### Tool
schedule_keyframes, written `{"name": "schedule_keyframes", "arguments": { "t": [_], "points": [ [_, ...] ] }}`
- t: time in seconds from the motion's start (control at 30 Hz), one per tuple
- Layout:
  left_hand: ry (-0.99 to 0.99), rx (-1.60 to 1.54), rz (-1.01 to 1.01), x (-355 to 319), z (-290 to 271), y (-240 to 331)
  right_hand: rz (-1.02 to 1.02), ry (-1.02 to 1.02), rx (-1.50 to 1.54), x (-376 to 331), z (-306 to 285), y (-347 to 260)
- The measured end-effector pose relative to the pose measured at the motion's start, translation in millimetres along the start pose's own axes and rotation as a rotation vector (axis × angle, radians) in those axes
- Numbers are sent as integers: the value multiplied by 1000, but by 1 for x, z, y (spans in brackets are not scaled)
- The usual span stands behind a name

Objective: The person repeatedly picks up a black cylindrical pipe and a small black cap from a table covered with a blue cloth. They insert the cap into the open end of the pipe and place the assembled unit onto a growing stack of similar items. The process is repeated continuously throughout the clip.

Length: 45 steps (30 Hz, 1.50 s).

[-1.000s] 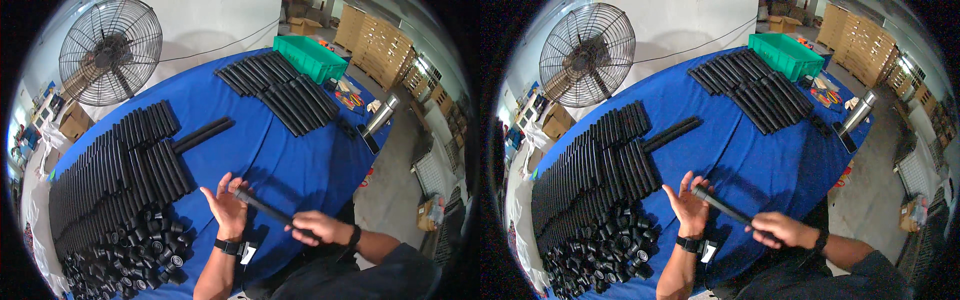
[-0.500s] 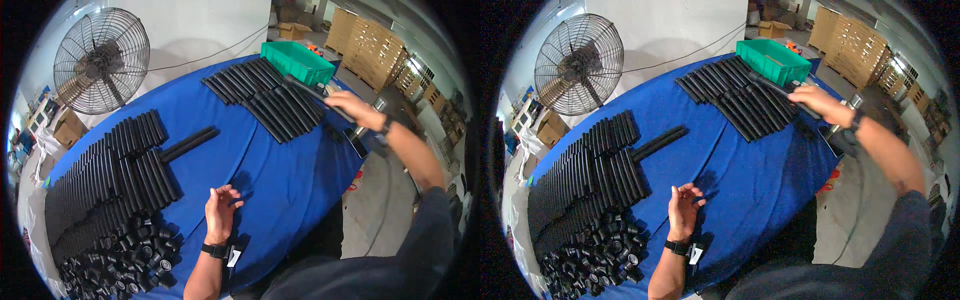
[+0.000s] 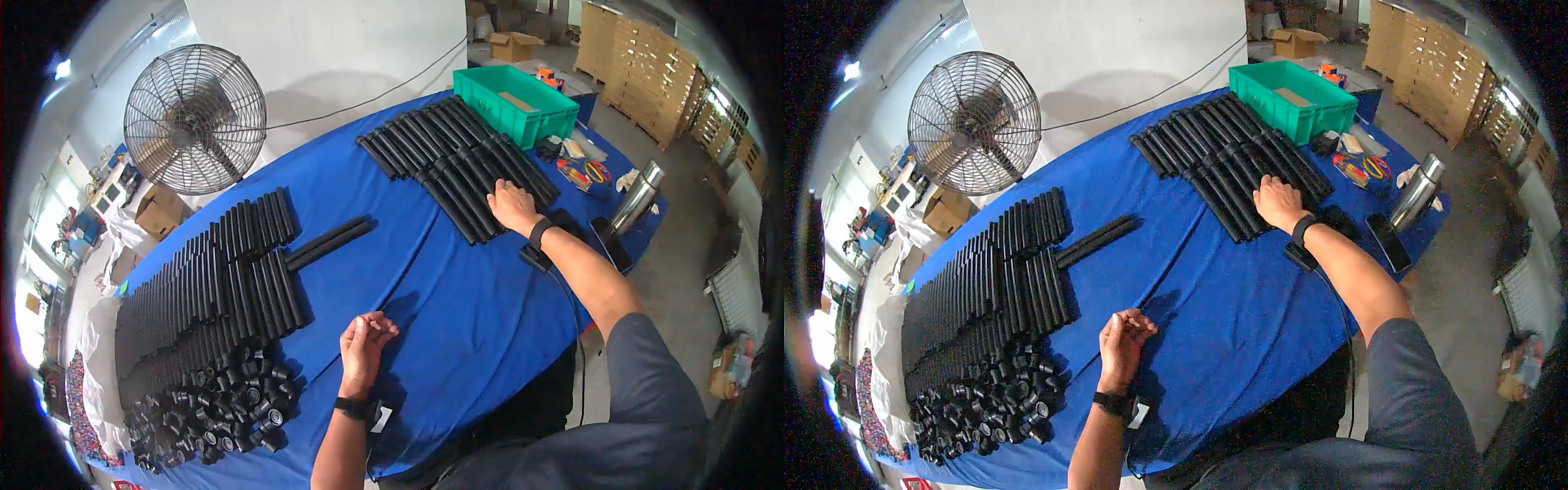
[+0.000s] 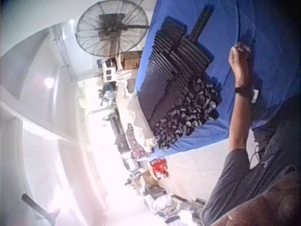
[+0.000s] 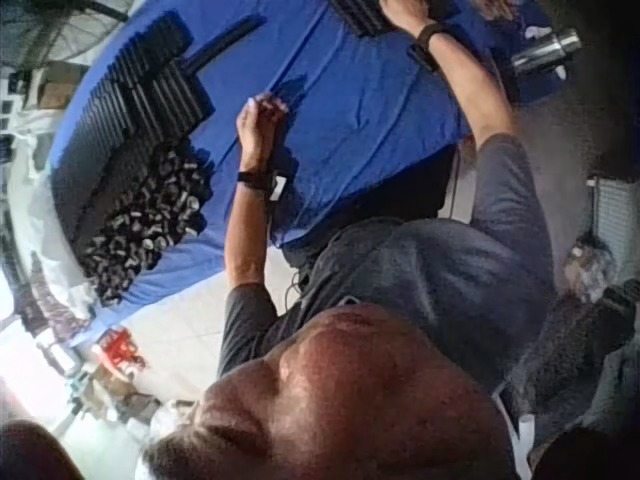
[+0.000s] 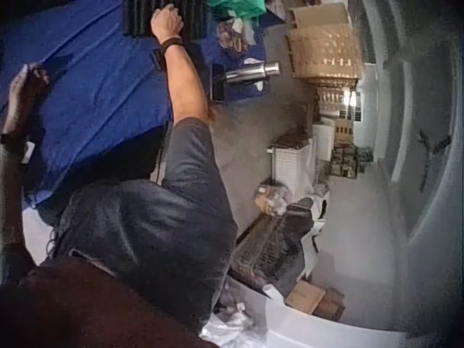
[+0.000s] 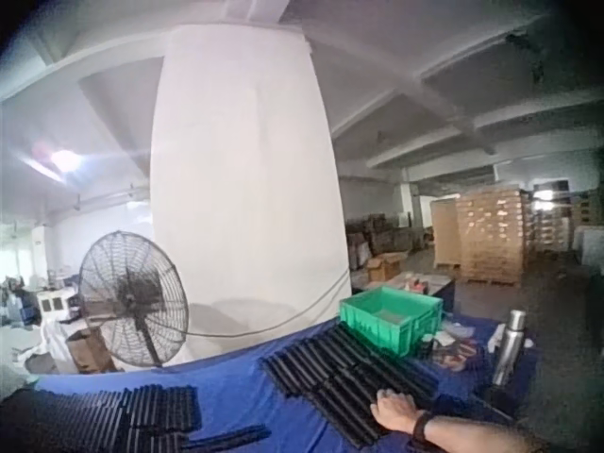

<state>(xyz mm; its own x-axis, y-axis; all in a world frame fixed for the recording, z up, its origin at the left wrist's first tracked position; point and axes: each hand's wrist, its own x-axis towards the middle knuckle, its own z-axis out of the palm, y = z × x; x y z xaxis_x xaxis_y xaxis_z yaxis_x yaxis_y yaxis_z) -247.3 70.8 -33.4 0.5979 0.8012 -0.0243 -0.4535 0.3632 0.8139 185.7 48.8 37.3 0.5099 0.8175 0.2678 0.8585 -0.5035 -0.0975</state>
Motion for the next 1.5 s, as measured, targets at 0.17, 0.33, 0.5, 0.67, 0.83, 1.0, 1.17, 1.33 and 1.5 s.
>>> {"name": "schedule_keyframes", "arguments": {
  "t": [0.17,0.33,0.5,0.67,0.83,1.0,1.17,1.33,1.5],
  "points": [
    [28,59,-1,1,9,3,26,17,-30,3,-3,6],
    [70,123,2,0,18,0,-20,102,38,1,6,14],
    [60,136,-5,5,20,-7,-75,360,596,-2,-2,4],
    [99,186,-21,-6,9,-3,323,-532,1900,-82,-4,-120],
    [80,394,-162,8,31,6,450,-790,2398,-79,63,-127],
    [37,707,-193,48,17,42,323,-908,2423,-83,65,-120],
    [61,1818,328,136,-24,75,251,-872,2445,-79,67,-126],
    [73,2103,187,174,-40,62,276,-865,2445,-77,59,-123],
    [90,2185,148,153,-11,72,307,-670,2409,-71,62,-115]
  ]
}}
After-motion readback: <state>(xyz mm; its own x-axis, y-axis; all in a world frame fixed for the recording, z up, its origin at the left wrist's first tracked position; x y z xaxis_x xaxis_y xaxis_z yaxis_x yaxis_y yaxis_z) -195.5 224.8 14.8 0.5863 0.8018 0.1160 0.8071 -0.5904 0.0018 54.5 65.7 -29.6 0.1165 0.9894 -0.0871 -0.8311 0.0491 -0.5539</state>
